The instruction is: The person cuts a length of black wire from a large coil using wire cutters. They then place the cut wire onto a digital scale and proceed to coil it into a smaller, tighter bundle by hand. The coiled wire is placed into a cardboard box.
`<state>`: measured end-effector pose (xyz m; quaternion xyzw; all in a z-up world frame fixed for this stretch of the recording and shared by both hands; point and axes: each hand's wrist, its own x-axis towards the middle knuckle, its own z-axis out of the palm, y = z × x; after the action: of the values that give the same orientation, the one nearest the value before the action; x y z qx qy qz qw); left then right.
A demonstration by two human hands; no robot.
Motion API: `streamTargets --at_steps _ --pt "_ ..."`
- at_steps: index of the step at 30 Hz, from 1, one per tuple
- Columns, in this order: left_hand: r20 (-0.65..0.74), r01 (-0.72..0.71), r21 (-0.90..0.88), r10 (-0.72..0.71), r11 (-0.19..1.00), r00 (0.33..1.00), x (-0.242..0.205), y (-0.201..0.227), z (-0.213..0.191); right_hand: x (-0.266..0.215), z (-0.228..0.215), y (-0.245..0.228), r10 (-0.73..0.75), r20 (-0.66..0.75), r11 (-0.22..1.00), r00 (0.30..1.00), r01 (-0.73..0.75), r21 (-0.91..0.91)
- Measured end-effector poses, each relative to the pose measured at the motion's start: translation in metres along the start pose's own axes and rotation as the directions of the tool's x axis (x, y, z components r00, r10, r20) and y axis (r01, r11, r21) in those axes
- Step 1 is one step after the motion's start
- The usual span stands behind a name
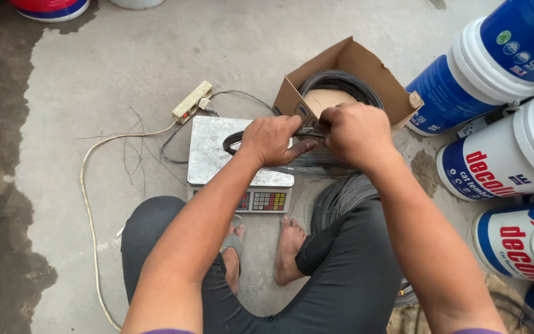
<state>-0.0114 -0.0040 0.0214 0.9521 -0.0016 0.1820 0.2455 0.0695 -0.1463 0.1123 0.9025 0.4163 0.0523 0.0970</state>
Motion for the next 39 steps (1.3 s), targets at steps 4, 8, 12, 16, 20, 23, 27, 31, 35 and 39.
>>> streamTargets --at_steps 4,8,12,16,20,23,27,31,35,39 --pt "-0.089 -0.070 0.010 0.070 0.998 0.994 0.001 -0.006 0.019 0.037 -0.013 -0.002 0.022 -0.018 0.998 1.000 -0.023 -0.061" --pt "-0.282 -0.136 0.107 0.161 0.985 0.946 -0.003 -0.012 0.028 0.067 0.006 0.002 0.072 0.233 0.969 0.970 -0.123 0.213" --pt "-0.319 -0.103 0.139 0.143 0.985 0.937 -0.007 -0.020 0.030 0.090 0.074 0.020 -0.049 0.363 0.809 0.930 -0.176 0.561" --pt "-0.354 -0.106 0.201 0.173 0.974 0.919 -0.009 -0.014 0.016 0.084 0.043 0.009 -0.059 0.426 0.880 0.903 -0.154 0.448" --pt "-0.242 -0.015 0.056 0.028 0.998 0.970 -0.001 -0.018 0.018 0.063 0.039 0.018 0.061 0.013 0.644 0.998 -0.050 0.763" --pt "-0.116 0.063 -0.006 -0.064 0.998 0.991 0.003 -0.024 0.017 0.007 0.020 0.000 0.129 -0.098 0.564 0.987 0.008 0.826" --pt "0.056 0.141 -0.054 -0.138 0.989 0.989 0.009 -0.022 0.014 -0.026 0.027 -0.040 -0.062 -0.054 0.922 0.997 0.078 0.379" --pt "0.084 0.151 -0.073 -0.145 0.986 0.986 0.006 -0.014 0.006 -0.010 0.119 -0.035 0.011 -0.328 0.798 0.945 0.189 0.572" --pt "0.094 0.141 -0.046 -0.137 0.989 0.986 0.003 -0.016 -0.001 -0.024 0.090 -0.032 0.080 0.026 0.590 0.996 -0.068 0.805" --pt "0.083 0.074 0.011 -0.074 0.997 0.994 -0.001 -0.011 0.002 -0.036 0.018 -0.019 0.070 0.059 0.950 0.996 -0.084 0.300"
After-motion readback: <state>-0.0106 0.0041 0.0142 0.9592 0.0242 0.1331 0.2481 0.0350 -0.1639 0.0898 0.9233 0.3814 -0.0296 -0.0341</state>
